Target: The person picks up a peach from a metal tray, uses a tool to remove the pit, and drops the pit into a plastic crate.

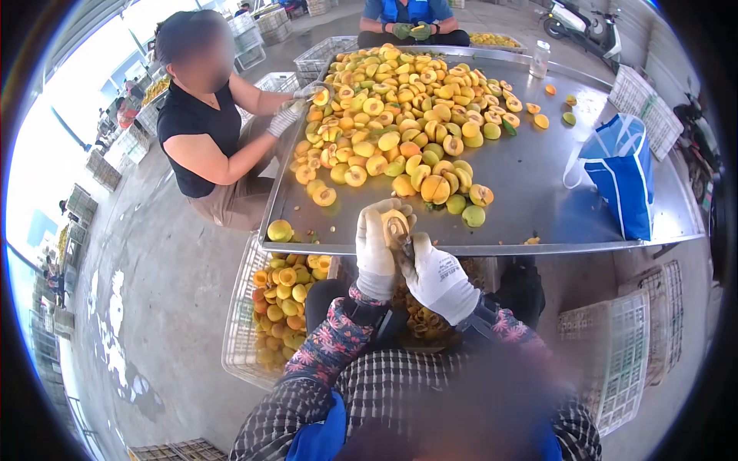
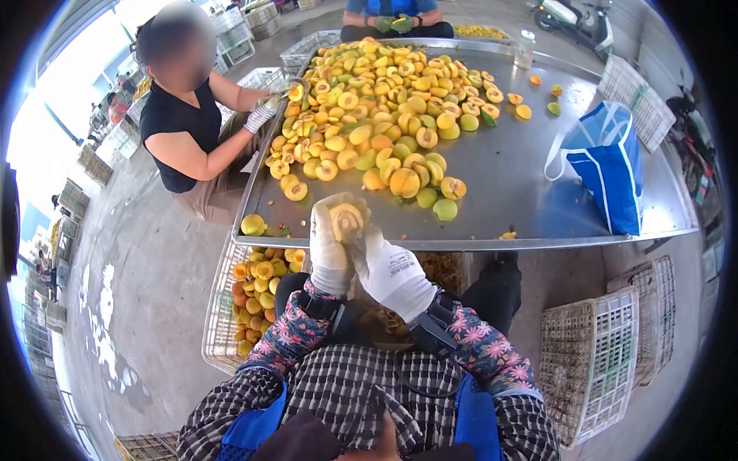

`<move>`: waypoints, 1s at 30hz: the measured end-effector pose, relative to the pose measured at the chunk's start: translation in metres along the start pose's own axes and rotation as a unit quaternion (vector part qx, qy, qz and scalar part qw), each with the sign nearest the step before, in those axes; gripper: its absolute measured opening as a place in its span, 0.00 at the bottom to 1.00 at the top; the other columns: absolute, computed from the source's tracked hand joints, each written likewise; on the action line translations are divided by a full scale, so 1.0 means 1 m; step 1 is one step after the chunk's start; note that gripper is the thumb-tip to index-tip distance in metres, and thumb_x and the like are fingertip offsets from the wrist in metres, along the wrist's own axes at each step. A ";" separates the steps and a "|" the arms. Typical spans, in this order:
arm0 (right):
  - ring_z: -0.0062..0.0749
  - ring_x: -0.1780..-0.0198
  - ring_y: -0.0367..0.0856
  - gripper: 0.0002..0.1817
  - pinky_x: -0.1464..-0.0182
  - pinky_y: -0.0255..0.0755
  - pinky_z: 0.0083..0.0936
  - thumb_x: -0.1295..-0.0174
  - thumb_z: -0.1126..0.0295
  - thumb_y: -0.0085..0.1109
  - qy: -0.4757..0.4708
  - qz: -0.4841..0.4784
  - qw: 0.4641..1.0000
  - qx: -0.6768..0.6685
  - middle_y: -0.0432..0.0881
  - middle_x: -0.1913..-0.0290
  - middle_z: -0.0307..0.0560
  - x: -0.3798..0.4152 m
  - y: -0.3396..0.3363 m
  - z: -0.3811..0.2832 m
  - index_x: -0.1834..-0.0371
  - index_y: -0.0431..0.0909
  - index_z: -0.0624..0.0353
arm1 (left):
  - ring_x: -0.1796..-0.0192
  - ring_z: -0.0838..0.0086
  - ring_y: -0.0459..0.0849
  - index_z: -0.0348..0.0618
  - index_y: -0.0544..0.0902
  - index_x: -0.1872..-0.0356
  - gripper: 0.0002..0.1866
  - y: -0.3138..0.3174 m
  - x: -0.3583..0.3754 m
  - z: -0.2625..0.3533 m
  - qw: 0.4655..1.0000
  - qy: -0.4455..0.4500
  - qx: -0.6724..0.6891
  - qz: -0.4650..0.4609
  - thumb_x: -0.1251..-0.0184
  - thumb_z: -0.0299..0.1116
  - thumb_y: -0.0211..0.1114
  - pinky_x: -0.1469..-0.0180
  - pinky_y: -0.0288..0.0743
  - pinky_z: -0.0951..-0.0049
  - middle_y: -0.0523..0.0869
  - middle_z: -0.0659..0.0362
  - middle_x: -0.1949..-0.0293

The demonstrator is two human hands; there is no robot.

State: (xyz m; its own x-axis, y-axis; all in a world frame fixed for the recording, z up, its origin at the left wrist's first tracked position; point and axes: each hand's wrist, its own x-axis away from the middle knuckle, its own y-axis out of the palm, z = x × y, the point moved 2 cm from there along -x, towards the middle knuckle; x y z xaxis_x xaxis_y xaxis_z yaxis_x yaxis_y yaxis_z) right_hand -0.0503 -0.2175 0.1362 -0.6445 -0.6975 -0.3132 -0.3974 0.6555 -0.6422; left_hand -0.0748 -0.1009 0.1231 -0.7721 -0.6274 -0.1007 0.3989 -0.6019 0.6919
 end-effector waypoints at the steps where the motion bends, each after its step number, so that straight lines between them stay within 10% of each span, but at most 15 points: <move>1: 0.62 0.68 0.80 0.13 0.69 0.70 0.46 0.34 0.72 0.57 0.017 -0.025 0.999 0.027 0.78 0.71 0.62 0.001 0.001 0.002 0.53 0.65 0.63 | 0.53 0.64 0.84 0.36 0.77 0.51 0.21 -0.001 0.001 0.001 1.000 -0.012 -0.002 0.000 0.20 0.47 0.50 0.49 0.82 0.63 0.83 0.50 0.56; 11: 0.61 0.65 0.81 0.27 0.64 0.73 0.47 0.33 0.66 0.57 -0.068 -0.081 0.990 -0.090 0.81 0.65 0.66 0.016 -0.006 0.023 0.36 0.62 0.70 | 0.60 0.58 0.87 0.31 0.80 0.56 0.24 -0.022 -0.011 0.005 0.969 -0.230 -0.025 -0.085 0.25 0.49 0.57 0.55 0.82 0.63 0.85 0.48 0.60; 15: 0.63 0.63 0.81 0.28 0.63 0.73 0.47 0.32 0.64 0.56 -0.019 -0.178 0.981 0.075 0.81 0.63 0.67 0.011 -0.011 0.035 0.35 0.61 0.69 | 0.61 0.61 0.87 0.31 0.82 0.59 0.24 -0.027 -0.014 -0.002 0.956 -0.252 -0.110 -0.102 0.27 0.49 0.60 0.57 0.81 0.67 0.86 0.49 0.62; 20: 0.65 0.66 0.81 0.26 0.65 0.73 0.48 0.29 0.57 0.52 -0.031 -0.075 0.978 -0.194 0.82 0.68 0.66 0.024 0.021 0.041 0.39 0.64 0.69 | 0.63 0.66 0.86 0.31 0.84 0.62 0.25 -0.024 -0.015 -0.003 0.949 -0.265 -0.116 -0.123 0.28 0.50 0.61 0.59 0.80 0.70 0.87 0.51 0.65; 23: 0.34 0.72 0.73 0.21 0.65 0.71 0.29 0.27 0.62 0.52 0.003 -0.115 0.971 -0.210 0.76 0.72 0.44 0.026 0.021 0.044 0.41 0.64 0.67 | 0.63 0.65 0.86 0.31 0.84 0.63 0.25 -0.022 -0.013 -0.004 0.956 -0.264 -0.097 -0.087 0.28 0.51 0.62 0.59 0.80 0.69 0.86 0.51 0.65; 26: 0.28 0.77 0.71 0.16 0.72 0.69 0.25 0.26 0.59 0.52 -0.010 -0.144 0.978 -0.149 0.73 0.75 0.41 0.029 0.022 0.051 0.48 0.67 0.61 | 0.64 0.66 0.87 0.34 0.84 0.62 0.19 -0.032 -0.022 -0.008 0.931 -0.289 -0.103 -0.197 0.27 0.44 0.62 0.58 0.83 0.68 0.87 0.53 0.66; 30: 0.21 0.86 0.64 0.10 0.86 0.59 0.19 0.26 0.59 0.50 0.290 -0.208 0.784 -0.507 0.66 0.79 0.36 0.036 0.019 0.028 0.55 0.69 0.52 | 0.66 0.65 0.88 0.35 0.84 0.62 0.19 -0.031 -0.019 -0.013 0.936 -0.296 -0.053 -0.182 0.28 0.45 0.63 0.59 0.84 0.66 0.87 0.52 0.65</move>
State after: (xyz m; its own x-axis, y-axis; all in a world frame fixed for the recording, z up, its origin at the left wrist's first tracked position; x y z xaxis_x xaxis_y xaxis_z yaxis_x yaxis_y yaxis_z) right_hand -0.0627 -0.2388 0.0932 -0.3935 -0.8556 0.3363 -0.7774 0.5049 0.3751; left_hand -0.0660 -0.0767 0.0939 -0.9928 -0.0070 0.1195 0.0791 -0.7880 0.6106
